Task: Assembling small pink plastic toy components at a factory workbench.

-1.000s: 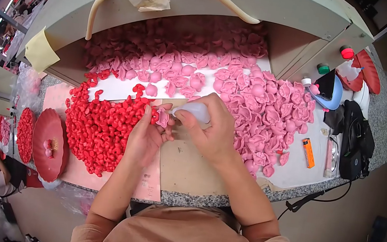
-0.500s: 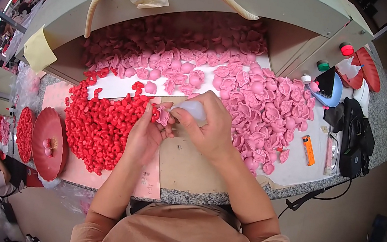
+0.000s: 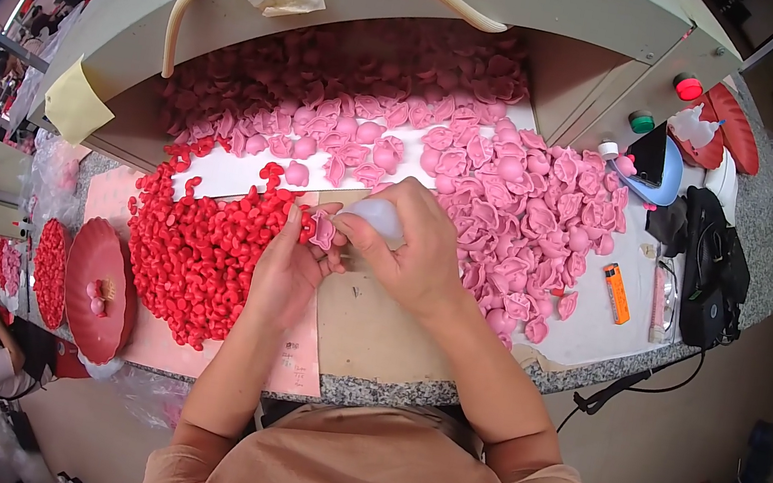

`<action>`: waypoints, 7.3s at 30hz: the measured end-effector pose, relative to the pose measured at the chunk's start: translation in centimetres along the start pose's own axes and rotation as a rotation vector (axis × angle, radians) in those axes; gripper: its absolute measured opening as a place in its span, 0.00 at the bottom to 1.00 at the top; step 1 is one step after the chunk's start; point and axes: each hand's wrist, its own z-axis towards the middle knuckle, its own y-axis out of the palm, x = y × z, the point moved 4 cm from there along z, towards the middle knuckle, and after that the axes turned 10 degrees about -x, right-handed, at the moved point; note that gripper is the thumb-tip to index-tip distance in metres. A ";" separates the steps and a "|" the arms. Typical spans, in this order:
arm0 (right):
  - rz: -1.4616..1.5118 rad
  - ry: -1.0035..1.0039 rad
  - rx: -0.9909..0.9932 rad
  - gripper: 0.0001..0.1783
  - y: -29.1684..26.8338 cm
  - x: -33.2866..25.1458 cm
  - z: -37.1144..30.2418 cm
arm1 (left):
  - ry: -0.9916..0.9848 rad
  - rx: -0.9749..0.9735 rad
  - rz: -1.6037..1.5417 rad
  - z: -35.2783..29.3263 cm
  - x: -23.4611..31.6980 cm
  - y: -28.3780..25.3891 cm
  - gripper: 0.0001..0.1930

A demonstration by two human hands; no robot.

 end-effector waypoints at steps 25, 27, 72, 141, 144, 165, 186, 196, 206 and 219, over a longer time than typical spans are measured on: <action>-0.009 0.024 -0.019 0.16 0.0 0.2 0.0 | -0.006 0.037 -0.019 0.0 -0.2 -0.2 0.26; 0.004 0.000 0.018 0.16 0.0 0.4 -0.2 | -0.005 0.036 -0.016 0.0 -0.1 -0.1 0.26; -0.096 -0.103 -0.002 0.16 0.3 -0.3 -0.2 | 0.091 0.036 0.006 -0.1 0.3 -0.1 0.26; -0.057 -0.145 0.085 0.17 -0.4 -0.2 -0.3 | 0.270 -0.075 -0.109 -0.4 1.6 0.6 0.23; -0.060 -0.140 0.089 0.16 -0.4 -0.1 -0.4 | 0.251 -0.077 -0.129 -0.3 1.6 0.6 0.23; -0.028 -0.136 0.128 0.15 -0.3 0.0 -0.5 | 0.152 -0.069 -0.219 -0.3 1.3 0.4 0.22; -0.060 -0.114 0.098 0.16 0.0 0.1 -0.5 | 0.222 -0.051 -0.230 -0.4 1.9 0.3 0.23; -0.071 -0.141 0.102 0.16 -0.1 0.0 -0.5 | 0.230 -0.030 -0.184 -0.3 1.8 0.2 0.23; -0.079 -0.144 0.092 0.15 0.2 -0.1 -0.5 | 0.242 -0.018 -0.128 -0.5 2.0 0.7 0.24; -0.069 -0.150 0.085 0.14 0.2 -0.3 -0.5 | 0.247 -0.026 -0.104 -0.4 1.9 0.5 0.23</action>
